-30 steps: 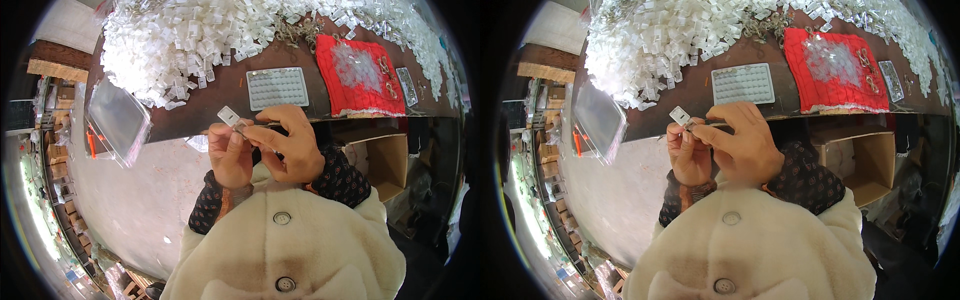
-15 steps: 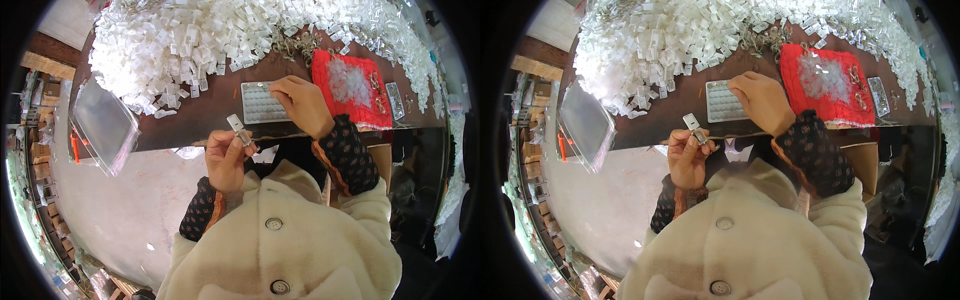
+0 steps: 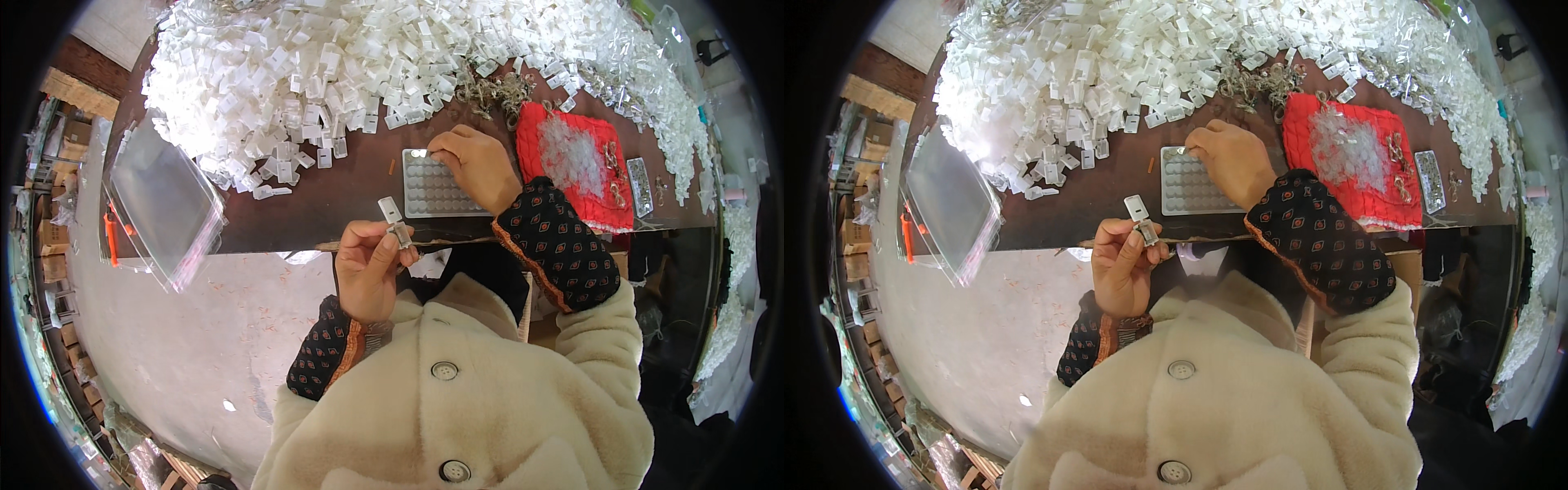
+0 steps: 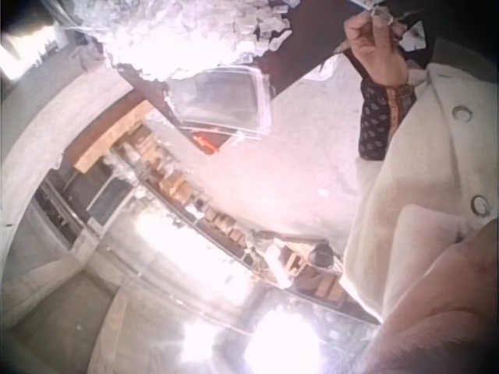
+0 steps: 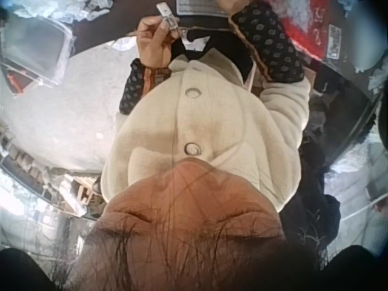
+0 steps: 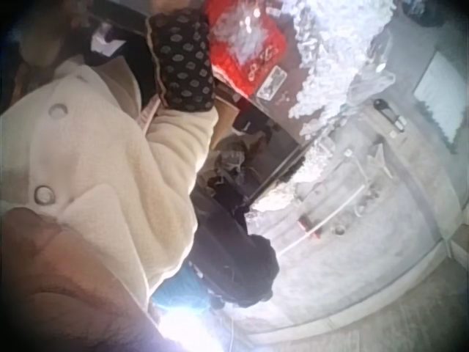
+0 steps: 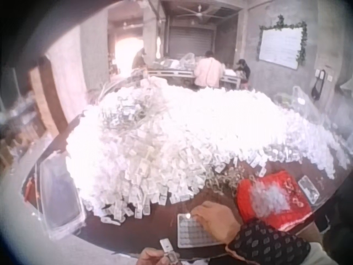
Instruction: The person assembles small LED light units by inserting metal contacts into white plastic housings and testing each unit with a battery. Completed units are placed into a compartmentalized tray on the table.
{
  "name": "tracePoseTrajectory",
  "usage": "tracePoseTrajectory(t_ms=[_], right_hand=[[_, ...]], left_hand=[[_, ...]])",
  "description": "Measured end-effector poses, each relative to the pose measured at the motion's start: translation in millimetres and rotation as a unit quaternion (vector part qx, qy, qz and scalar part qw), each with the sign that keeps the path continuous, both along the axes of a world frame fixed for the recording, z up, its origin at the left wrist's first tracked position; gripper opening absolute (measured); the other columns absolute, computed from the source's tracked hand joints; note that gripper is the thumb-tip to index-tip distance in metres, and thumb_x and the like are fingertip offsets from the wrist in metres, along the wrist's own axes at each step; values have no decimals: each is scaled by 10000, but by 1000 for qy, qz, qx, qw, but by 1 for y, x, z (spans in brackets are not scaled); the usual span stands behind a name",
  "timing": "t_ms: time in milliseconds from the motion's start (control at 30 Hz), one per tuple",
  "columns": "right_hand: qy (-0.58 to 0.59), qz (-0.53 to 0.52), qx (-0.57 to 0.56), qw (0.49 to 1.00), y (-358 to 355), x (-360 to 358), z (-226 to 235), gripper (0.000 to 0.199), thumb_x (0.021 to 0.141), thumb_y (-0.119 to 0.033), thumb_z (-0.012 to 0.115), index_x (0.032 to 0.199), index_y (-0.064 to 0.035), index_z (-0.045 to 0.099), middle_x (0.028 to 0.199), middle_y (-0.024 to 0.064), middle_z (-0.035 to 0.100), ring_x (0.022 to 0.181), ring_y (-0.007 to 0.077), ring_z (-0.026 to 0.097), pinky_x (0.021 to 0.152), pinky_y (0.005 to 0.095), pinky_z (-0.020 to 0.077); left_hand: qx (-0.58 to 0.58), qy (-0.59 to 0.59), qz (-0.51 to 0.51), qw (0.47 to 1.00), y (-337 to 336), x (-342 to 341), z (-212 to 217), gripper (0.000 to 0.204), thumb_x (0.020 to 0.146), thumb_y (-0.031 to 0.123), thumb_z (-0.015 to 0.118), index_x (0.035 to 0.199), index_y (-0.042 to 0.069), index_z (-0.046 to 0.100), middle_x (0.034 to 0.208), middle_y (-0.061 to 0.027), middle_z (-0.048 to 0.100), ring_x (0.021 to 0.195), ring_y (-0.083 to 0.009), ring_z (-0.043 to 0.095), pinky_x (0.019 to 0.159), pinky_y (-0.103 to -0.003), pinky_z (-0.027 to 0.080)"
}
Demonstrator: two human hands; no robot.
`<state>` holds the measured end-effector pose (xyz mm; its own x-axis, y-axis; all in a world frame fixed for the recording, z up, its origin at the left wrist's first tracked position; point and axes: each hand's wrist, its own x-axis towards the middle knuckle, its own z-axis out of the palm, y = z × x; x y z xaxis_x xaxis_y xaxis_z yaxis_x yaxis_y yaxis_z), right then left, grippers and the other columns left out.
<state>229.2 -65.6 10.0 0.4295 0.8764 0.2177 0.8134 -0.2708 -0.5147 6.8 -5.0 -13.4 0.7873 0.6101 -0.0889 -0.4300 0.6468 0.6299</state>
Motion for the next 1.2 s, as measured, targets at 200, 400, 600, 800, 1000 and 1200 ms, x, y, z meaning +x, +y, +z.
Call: tracePoseTrajectory(t_ms=[200, 400, 600, 800, 1000, 1200], right_hand=[[-2, 4, -42, 999, 0, -5, 3, 72, 863, -141, 602, 933, -137, 587, 885, 66, 577, 877, 305, 603, 722, 422, 483], [-13, 23, -50, 998, 4, -12, 12, 140, 833, -59, 612, 950, -110, 555, 906, 93, 567, 868, 322, 589, 715, 417, 480], [83, 149, 93, 981, -16, -56, 54, 148, 833, -18, 636, 969, -62, 594, 912, 125, 566, 817, 319, 589, 704, 373, 487], [69, 166, 102, 978, -27, -87, 69, 238, 793, 56, 642, 1009, -43, 630, 928, 116, 581, 772, 274, 608, 654, 329, 516], [86, 161, 143, 973, -28, -88, 66, 258, 764, 29, 645, 1009, -51, 636, 910, 95, 588, 766, 267, 606, 647, 336, 509], [0, 171, 200, 965, -24, -83, 55, 272, 730, -56, 640, 1000, -88, 650, 895, 44, 620, 782, 255, 609, 662, 345, 500]], left_hand=[[2, -5, -5, 1000, 3, 0, -3, 110, 970, 65, 528, 1079, 52, 517, 1028, -177, 638, 742, -180, 567, 750, -370, 515], [-6, -36, 8, 999, 4, 1, -1, 102, 974, 88, 530, 1074, 74, 515, 1039, -169, 641, 749, -190, 580, 763, -388, 519], [-10, -52, 27, 998, -1, 1, 6, 133, 959, 33, 539, 1085, 68, 515, 1007, -157, 662, 784, -192, 616, 801, -406, 523], [37, -47, 49, 997, -5, 1, 11, 145, 945, 31, 566, 1079, 69, 522, 948, -120, 658, 785, -197, 628, 744, -359, 532], [13, -66, 29, 997, -7, -2, 13, 150, 933, 28, 589, 1070, 61, 538, 966, -122, 670, 794, -192, 636, 724, -328, 531], [0, -51, -7, 999, -6, 0, 9, 129, 946, 52, 577, 1069, 66, 541, 958, -117, 668, 769, -183, 618, 717, -332, 522]])
